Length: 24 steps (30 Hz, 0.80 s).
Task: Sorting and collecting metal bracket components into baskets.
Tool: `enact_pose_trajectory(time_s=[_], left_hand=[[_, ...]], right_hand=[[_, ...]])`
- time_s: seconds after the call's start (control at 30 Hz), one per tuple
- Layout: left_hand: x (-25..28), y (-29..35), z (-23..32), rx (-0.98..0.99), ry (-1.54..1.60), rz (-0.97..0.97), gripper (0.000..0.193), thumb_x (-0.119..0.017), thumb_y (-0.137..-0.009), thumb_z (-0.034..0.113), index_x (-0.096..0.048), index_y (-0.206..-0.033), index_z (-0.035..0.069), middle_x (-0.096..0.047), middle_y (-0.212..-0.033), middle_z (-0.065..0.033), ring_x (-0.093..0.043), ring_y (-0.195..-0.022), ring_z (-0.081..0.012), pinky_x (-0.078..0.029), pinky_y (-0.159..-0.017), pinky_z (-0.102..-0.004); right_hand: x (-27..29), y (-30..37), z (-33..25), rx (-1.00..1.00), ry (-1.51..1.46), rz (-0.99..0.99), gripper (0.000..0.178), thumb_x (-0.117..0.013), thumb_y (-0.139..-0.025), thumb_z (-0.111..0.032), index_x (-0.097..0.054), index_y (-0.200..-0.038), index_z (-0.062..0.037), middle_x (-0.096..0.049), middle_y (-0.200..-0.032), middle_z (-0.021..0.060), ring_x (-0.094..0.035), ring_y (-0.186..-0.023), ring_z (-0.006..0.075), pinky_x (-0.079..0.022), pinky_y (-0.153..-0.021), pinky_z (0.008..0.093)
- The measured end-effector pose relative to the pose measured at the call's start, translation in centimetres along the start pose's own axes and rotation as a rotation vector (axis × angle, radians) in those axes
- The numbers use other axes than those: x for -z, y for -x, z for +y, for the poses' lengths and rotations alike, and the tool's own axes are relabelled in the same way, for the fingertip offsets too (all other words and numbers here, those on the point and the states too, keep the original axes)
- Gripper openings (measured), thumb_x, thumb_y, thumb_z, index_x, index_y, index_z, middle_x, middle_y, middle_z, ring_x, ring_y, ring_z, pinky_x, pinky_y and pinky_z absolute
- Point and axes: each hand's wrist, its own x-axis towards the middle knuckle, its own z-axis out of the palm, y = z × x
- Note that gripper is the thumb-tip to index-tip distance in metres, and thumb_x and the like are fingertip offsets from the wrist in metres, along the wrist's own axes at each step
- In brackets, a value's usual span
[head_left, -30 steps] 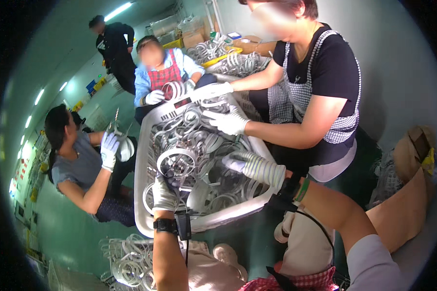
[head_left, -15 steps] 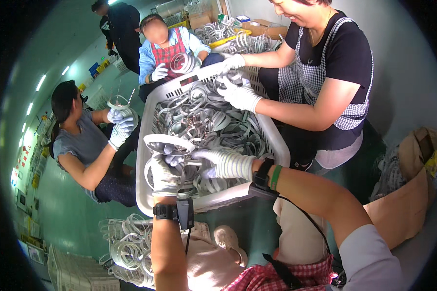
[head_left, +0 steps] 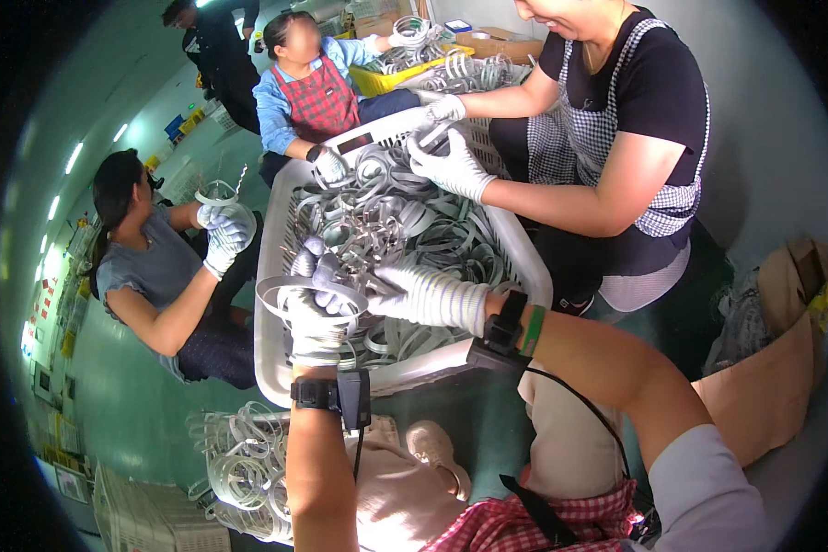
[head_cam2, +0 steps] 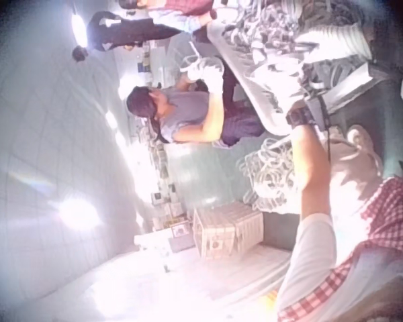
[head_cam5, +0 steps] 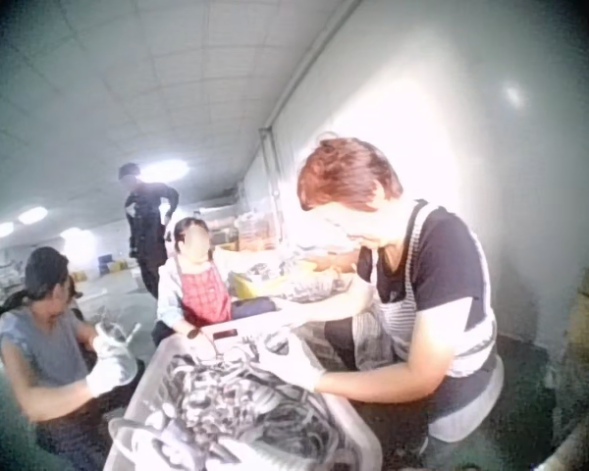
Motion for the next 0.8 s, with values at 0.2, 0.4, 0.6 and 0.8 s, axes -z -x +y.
enact_pose_trajectory(time_s=[0.2, 0.4, 0.6, 0.8], left_hand=[[-0.5, 0.9, -1.5, -0.121, -0.066, 0.481, 0.044, -0.056, -0.088, 0.044, -0.058, -0.109, 0.006, -0.057, -0.078, -0.0018, -0.053, -0.065, -0.0138, -0.047, -0.058, -0.0276], [0.5, 0.3, -2.5, -0.091, -0.319, 0.403, 0.029, -0.069, -0.083, 0.022, -0.058, -0.103, 0.004, -0.054, -0.077, -0.0014, -0.051, -0.067, -0.0125, -0.046, -0.059, -0.0235], [3.5, 0.0, -2.4, -0.081, -0.323, 0.672, 0.01, -0.065, -0.085, 0.016, -0.058, -0.086, 0.008, -0.055, -0.069, -0.0014, -0.048, -0.048, -0.0126, -0.042, -0.042, -0.0233], [5.6, 0.7, -0.1, -0.175, -0.444, 0.615, 0.025, -0.061, -0.084, 0.01, -0.058, -0.108, 0.004, -0.061, -0.083, -0.004, -0.055, -0.062, -0.0103, -0.045, -0.044, -0.0197]], right_hand=[[6.8, -1.5, -2.5, -0.743, -0.72, -0.023, 0.026, -0.055, -0.086, -0.026, -0.059, -0.099, -0.0036, -0.063, -0.084, 0.02, -0.062, -0.077, 0.0345, -0.047, -0.069, 0.0414], [7.5, 0.5, -0.5, -0.726, -0.555, 0.02, 0.025, -0.057, -0.086, -0.023, -0.057, -0.104, -0.0055, -0.063, -0.087, 0.0163, -0.061, -0.08, 0.0325, -0.048, -0.071, 0.0399], [9.0, 0.3, 0.2, -0.773, -0.603, 0.049, 0.025, -0.058, -0.084, -0.016, -0.057, -0.107, -0.0047, -0.061, -0.097, 0.0173, -0.06, -0.092, 0.0299, -0.046, -0.079, 0.0387], [9.5, 1.0, 1.7, -0.747, -0.688, 0.264, 0.032, -0.059, -0.083, -0.01, -0.054, -0.113, -0.0011, -0.061, -0.101, 0.0149, -0.058, -0.091, 0.0245, -0.044, -0.083, 0.0351]])
